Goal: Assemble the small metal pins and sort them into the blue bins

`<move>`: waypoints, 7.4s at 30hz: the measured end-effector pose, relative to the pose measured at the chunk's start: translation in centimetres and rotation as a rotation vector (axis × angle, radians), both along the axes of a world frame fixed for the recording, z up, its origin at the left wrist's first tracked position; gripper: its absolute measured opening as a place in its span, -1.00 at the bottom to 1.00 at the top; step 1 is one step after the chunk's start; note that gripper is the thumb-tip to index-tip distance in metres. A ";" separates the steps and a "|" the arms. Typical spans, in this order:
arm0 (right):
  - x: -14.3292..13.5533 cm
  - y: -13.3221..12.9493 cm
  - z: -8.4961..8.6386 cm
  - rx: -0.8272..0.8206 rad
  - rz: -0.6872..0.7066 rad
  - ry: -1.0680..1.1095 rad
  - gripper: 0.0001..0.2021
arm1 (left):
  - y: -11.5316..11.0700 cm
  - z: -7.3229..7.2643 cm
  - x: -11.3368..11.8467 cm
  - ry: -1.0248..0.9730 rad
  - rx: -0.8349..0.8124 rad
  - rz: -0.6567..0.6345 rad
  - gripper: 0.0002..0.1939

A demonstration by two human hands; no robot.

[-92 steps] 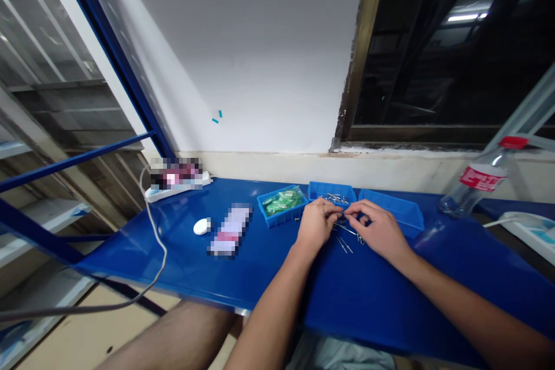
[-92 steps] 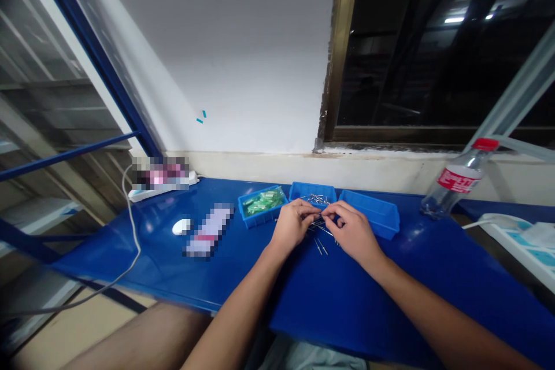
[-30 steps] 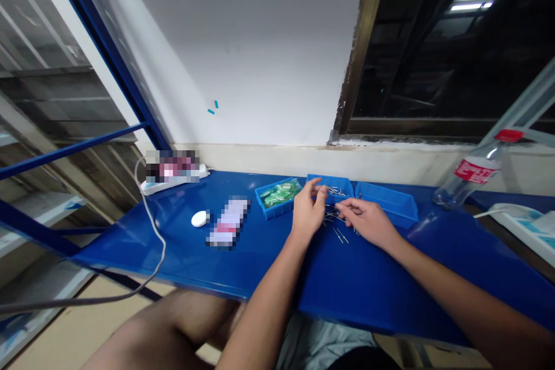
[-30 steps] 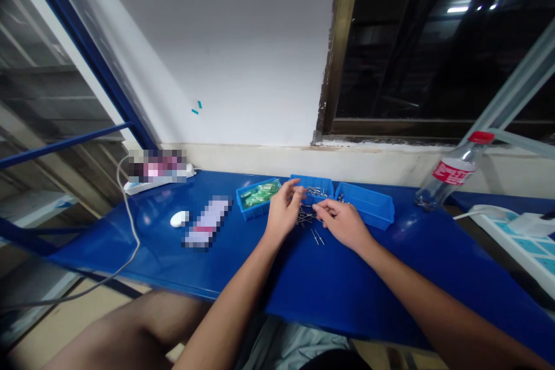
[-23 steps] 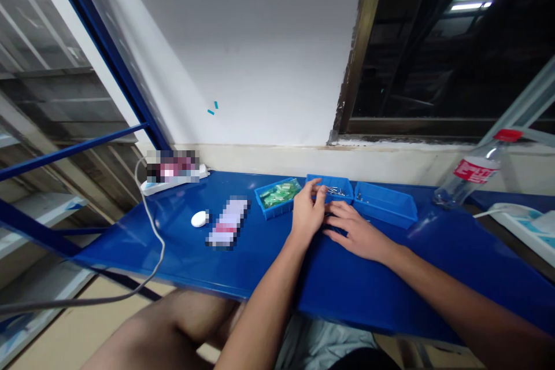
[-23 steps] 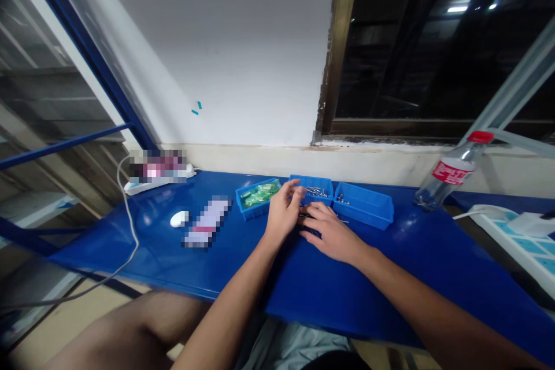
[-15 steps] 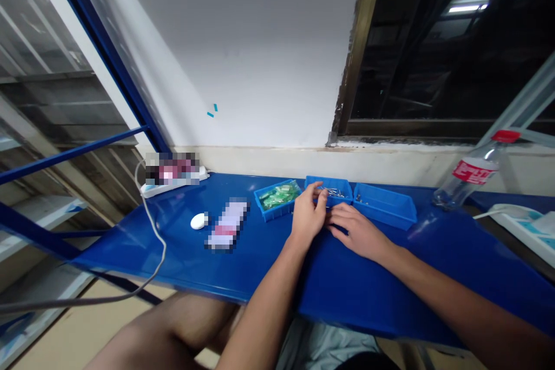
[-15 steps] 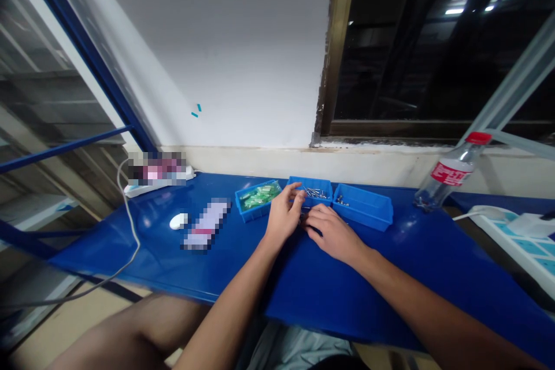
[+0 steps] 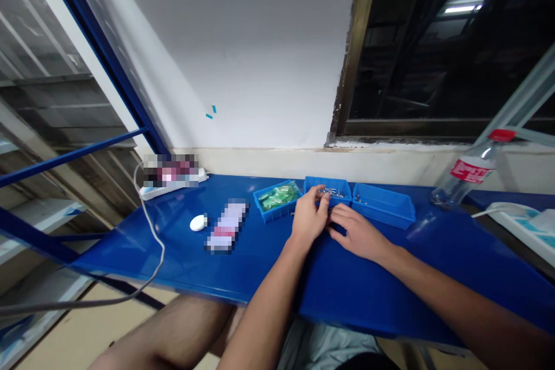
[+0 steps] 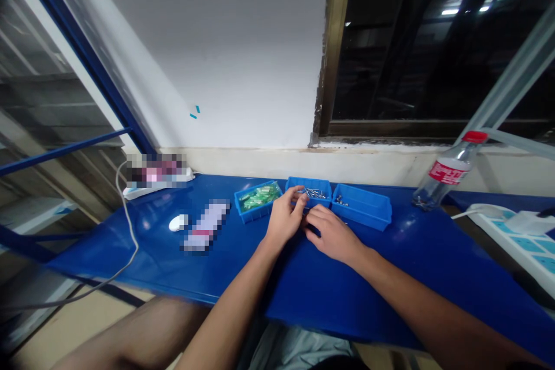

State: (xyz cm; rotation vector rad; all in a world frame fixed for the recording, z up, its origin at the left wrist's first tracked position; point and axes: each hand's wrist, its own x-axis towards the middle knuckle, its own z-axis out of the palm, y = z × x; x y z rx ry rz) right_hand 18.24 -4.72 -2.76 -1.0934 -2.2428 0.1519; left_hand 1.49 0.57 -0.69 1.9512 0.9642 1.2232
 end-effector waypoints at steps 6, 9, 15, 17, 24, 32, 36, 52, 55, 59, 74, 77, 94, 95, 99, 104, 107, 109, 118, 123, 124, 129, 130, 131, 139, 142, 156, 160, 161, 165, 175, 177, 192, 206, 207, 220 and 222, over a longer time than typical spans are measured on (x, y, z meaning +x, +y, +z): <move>-0.2 0.2 -0.1 -0.009 0.041 -0.031 -0.80 | -0.1 0.1 0.0 0.000 -0.004 -0.006 -0.66; 0.0 0.3 -0.3 -0.009 0.025 -0.002 -0.83 | 0.0 0.0 0.0 0.011 0.002 -0.005 -0.65; 0.6 0.1 0.4 0.001 -0.177 0.230 -0.89 | 0.0 0.1 -0.1 0.018 0.026 -0.011 -0.69; 0.9 0.2 0.6 -0.032 -0.286 0.350 -0.90 | -0.2 0.2 -0.1 0.041 0.034 -0.012 -0.71; 1.4 0.7 0.4 -0.114 -0.270 0.665 -0.76 | -0.4 0.1 0.2 0.187 0.064 -0.165 -0.66; 1.6 0.6 0.4 -0.223 -0.279 0.790 -0.67 | -0.3 -0.2 0.2 0.171 0.056 -0.235 -0.73; 1.5 0.5 0.3 -0.275 -0.312 0.847 -0.62 | -0.3 -0.3 0.2 0.111 0.048 -0.226 -0.76; 1.2 0.3 0.2 -0.155 -0.393 0.551 -0.83 | 0.3 -0.9 0.4 0.077 0.002 -0.179 -0.58; 1.2 0.3 0.3 -0.126 -0.376 0.545 -0.77 | 0.0 -0.6 0.3 0.091 -0.019 -0.164 -0.59; 1.6 0.4 0.3 -0.103 -0.371 0.524 -0.83 | -0.7 0.2 0.1 0.186 0.012 -0.130 -0.69; 2.0 0.4 -0.1 -0.248 -0.335 0.674 -0.70 | 0.3 -0.9 0.5 0.116 -0.061 -0.170 -0.76; 2.3 0.6 -0.4 -0.254 -0.330 0.682 -0.72 | 0.4 -0.9 0.6 0.001 -0.107 -0.185 -0.68; 4.6 0.5 1.6 0.242 -0.536 0.233 -0.87 | 0.3 -0.5 0.4 0.037 -0.011 -0.165 -0.70; 5.1 0.6 1.5 0.261 -0.568 0.158 -0.86 | 0.1 -0.4 0.3 0.130 0.059 -0.170 -0.74; 6.1 0.8 0.8 0.250 -0.653 -0.084 -0.85 | -1.0 -0.1 0.5 0.401 0.333 -0.333 -0.73; 5.5 0.4 1.0 0.262 -0.681 -0.102 -0.82 | -2.1 -1.2 2.9 0.588 0.533 -0.455 -0.68; 5.2 0.4 1.2 0.249 -0.666 -0.071 -0.83 | -1.8 -1.9 3.8 0.674 0.585 -0.457 -0.70; 5.1 0.4 1.2 0.240 -0.648 -0.048 -0.84 | -1.3 -2.0 3.7 0.721 0.551 -0.460 -0.71; 4.5 0.3 1.2 0.215 -0.540 0.039 -0.84 | 0.3 -0.6 -0.3 0.734 0.385 -0.327 -0.75; 3.5 -0.2 1.9 0.208 -0.433 0.120 -0.83 | 0.2 -0.3 -0.5 0.599 0.309 -0.210 -0.70; 3.2 -0.3 1.9 0.195 -0.405 0.133 -0.82 | 0.2 -0.3 -0.4 0.547 0.290 -0.184 -0.70; 2.4 -0.5 1.6 0.071 -0.343 0.160 -0.77 | 0.0 -0.5 -0.1 0.291 0.142 -0.091 -0.68; 2.3 -0.6 1.5 0.040 -0.339 0.166 -0.77 | 0.0 -0.6 -0.1 0.248 0.112 -0.076 -0.66; 2.3 -0.6 1.4 0.012 -0.336 0.173 -0.76 | 0.1 -0.7 0.0 0.215 0.088 -0.061 -0.65; 2.0 -0.6 1.3 -0.056 -0.352 0.240 -0.75 | 0.4 -0.2 0.0 0.050 0.010 -0.015 -0.73; 1.9 -0.5 1.0 -0.092 -0.353 0.357 -0.76 | 0.2 -0.1 0.3 -0.098 -0.087 -0.124 -0.71; 2.1 -0.3 0.7 -0.146 -0.353 0.566 -0.70 | -0.6 0.1 0.3 0.037 -0.152 -0.172 -0.52; 2.4 -0.4 0.8 -0.125 -0.383 0.498 -0.84 | -0.7 -0.3 0.5 -0.004 -0.188 -0.260 -0.49; 2.4 -0.3 0.7 -0.104 -0.366 0.465 -0.85 | -0.6 -0.5 0.6 -0.034 -0.186 -0.272 -0.51; 2.4 0.1 0.2 -0.078 -0.300 0.416 -0.81 | 0.0 -1.2 0.7 -0.089 -0.183 -0.265 -0.43; 2.3 -0.2 0.7 -0.201 -0.267 0.498 -0.72 | 0.0 -0.6 0.5 0.021 -0.118 -0.246 -0.39; 2.3 -0.3 1.0 -0.205 -0.293 0.513 -0.71 | 0.2 -0.6 0.6 -0.038 -0.133 -0.243 -0.43; 2.1 0.2 0.5 -0.432 -0.322 0.634 -0.57 | 1.0 -0.7 0.6 -0.357 -0.310 -0.258 -0.53; 1.3 -0.7 0.5 -0.199 -0.152 0.036 -0.72 | 0.8 -0.7 0.2 -0.261 -0.190 -0.061 -0.70; 1.2 -0.9 0.4 -0.190 -0.137 -0.009 -0.74 | 0.8 -0.7 0.2 -0.253 -0.188 -0.059 -0.69; 1.3 -0.3 -0.1 -0.145 -0.047 0.032 -0.81 | 0.6 -0.6 0.3 -0.202 -0.191 -0.073 -0.68; 1.5 -0.2 0.0 -0.145 -0.052 0.062 -0.81 | 0.6 -0.5 0.3 -0.192 -0.196 -0.073 -0.67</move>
